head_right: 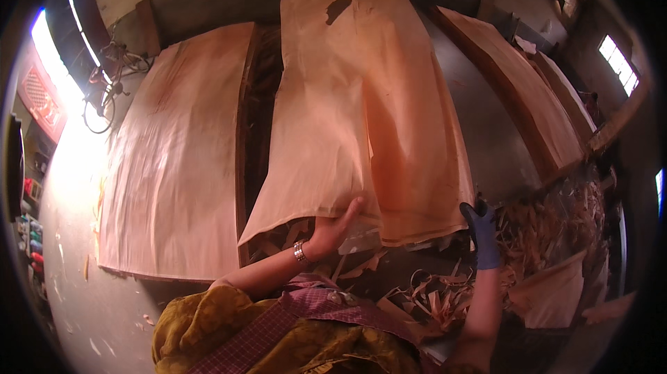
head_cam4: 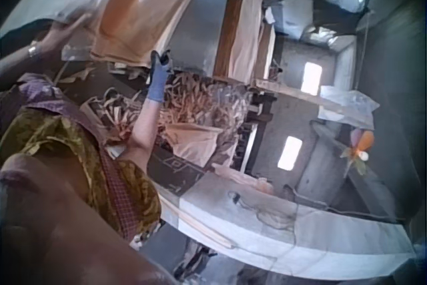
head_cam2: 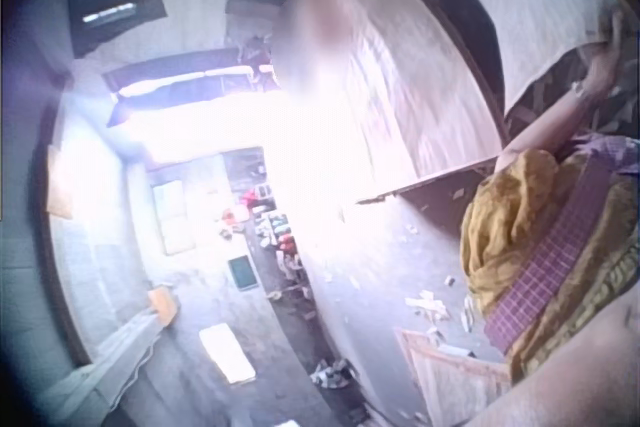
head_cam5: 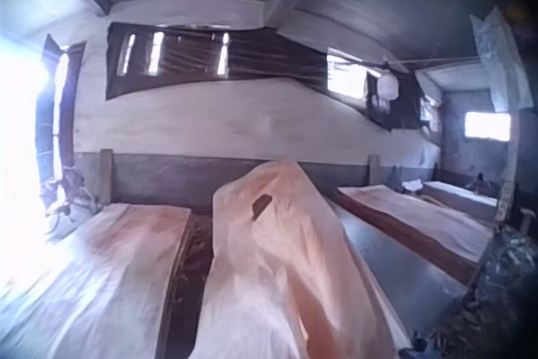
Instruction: The person prepares sheets of wood veneer by laying them out, taping damaged sections with white tape, and cutting away imperfections using a utility knife.
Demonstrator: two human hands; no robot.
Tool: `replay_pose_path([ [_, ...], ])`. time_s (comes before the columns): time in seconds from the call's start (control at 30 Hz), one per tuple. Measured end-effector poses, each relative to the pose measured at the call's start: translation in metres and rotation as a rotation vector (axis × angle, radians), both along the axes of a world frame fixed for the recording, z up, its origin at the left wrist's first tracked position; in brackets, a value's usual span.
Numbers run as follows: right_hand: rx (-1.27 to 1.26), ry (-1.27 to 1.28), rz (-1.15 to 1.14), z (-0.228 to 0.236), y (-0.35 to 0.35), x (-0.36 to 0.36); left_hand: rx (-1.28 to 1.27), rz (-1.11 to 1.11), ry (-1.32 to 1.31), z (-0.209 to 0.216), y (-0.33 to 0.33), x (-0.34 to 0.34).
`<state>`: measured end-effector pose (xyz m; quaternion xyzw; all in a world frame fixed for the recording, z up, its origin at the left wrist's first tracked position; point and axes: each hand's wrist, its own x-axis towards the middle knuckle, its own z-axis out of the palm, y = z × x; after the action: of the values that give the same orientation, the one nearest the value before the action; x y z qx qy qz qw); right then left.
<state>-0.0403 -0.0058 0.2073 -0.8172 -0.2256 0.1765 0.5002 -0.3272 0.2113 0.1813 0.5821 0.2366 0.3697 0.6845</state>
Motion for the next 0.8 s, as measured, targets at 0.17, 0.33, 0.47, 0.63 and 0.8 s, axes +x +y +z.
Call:
replay_pose_path([
  [0.17, -0.084, -0.053, -0.108, -0.024, -0.039, 0.116, 0.172, -0.064, 0.341, -0.009, -0.030, 0.070],
  [0.33, -0.029, -0.114, 0.182, -0.079, -0.097, 0.269, 0.078, 0.046, 0.377, -0.043, -0.085, 0.130],
  [0.47, -0.060, -0.546, 0.052, -0.146, -0.168, 0.360, -0.482, 0.297, 0.124, -0.072, -0.145, 0.164],
  [0.63, -0.412, -0.196, 0.173, -0.151, -0.170, 0.420, -0.846, 0.637, 0.269, -0.109, -0.182, 0.173],
  [0.8, -0.291, -0.395, 0.059, -0.187, -0.150, 0.496, -0.932, 0.560, 0.092, -0.216, -0.158, 0.239],
])
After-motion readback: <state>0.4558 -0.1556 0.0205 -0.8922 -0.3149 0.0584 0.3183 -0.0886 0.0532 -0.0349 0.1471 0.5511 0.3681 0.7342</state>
